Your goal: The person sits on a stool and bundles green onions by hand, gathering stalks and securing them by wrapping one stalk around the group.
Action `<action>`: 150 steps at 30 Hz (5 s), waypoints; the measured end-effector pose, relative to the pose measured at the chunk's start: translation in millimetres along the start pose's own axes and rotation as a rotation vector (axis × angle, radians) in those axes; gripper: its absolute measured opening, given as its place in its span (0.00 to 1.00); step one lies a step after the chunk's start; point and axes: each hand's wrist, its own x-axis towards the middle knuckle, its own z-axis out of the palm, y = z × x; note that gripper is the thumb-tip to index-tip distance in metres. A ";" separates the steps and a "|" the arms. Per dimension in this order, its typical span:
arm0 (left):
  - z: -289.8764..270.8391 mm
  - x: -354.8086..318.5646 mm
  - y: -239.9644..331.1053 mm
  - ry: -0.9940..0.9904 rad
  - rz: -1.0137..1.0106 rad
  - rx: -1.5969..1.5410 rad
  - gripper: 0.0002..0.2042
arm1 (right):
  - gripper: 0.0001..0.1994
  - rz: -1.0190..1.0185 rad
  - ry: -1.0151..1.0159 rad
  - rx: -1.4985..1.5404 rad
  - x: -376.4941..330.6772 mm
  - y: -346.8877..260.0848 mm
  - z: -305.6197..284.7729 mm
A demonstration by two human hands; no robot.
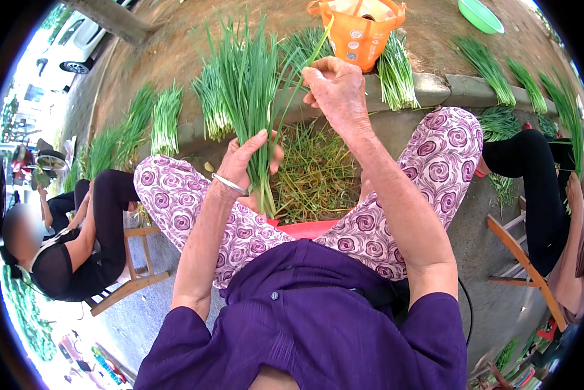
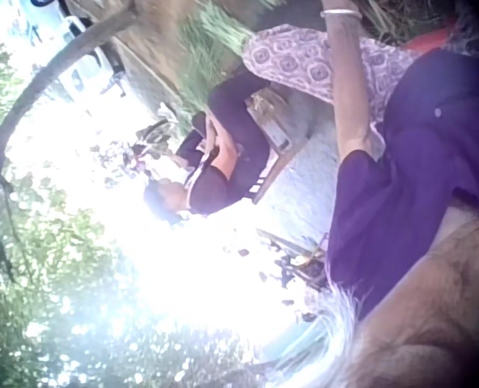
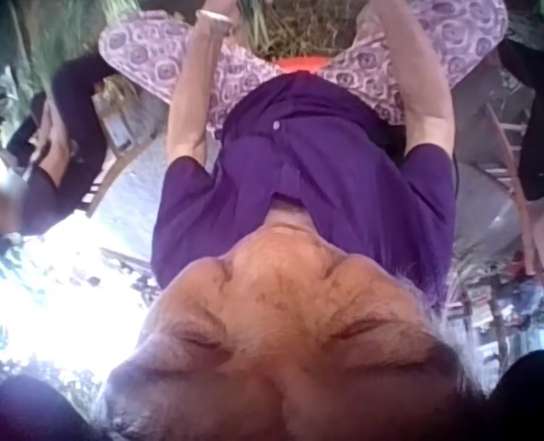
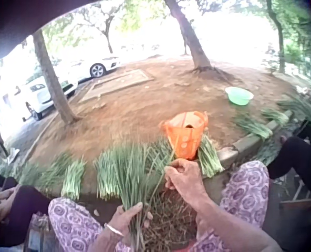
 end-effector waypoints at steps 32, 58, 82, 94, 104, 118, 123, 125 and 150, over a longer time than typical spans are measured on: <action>-37.8 29.9 8.1 0.075 0.260 -0.394 0.11 | 0.04 -0.008 0.053 0.449 11.7 6.2 -17.3; -29.2 22.0 12.7 -0.027 0.193 -0.169 0.11 | 0.08 0.092 -0.079 0.362 8.2 9.9 -11.3; -27.1 31.0 3.4 0.105 0.401 -0.310 0.11 | 0.15 -0.129 -0.519 -0.449 -63.0 35.3 53.8; -24.4 29.6 0.1 0.067 0.322 -0.311 0.11 | 0.10 -0.320 -0.496 -0.485 -65.0 44.1 57.0; -34.0 29.5 9.0 0.076 0.281 -0.414 0.12 | 0.09 -0.373 -0.294 -0.483 -51.6 39.9 49.3; -32.9 28.9 8.2 0.185 0.333 -0.325 0.11 | 0.07 -0.291 -0.436 -0.376 -53.3 42.1 45.5; -27.6 28.3 5.7 0.208 0.327 -0.323 0.11 | 0.07 -0.286 -0.501 -0.398 -62.3 44.6 53.9; -25.2 27.0 5.6 0.187 0.313 -0.333 0.11 | 0.07 -0.291 -0.517 -0.429 -62.9 47.2 55.2; -31.8 23.1 13.4 -0.025 0.267 -0.342 0.11 | 0.06 -0.423 -0.230 -0.582 -24.9 21.0 14.4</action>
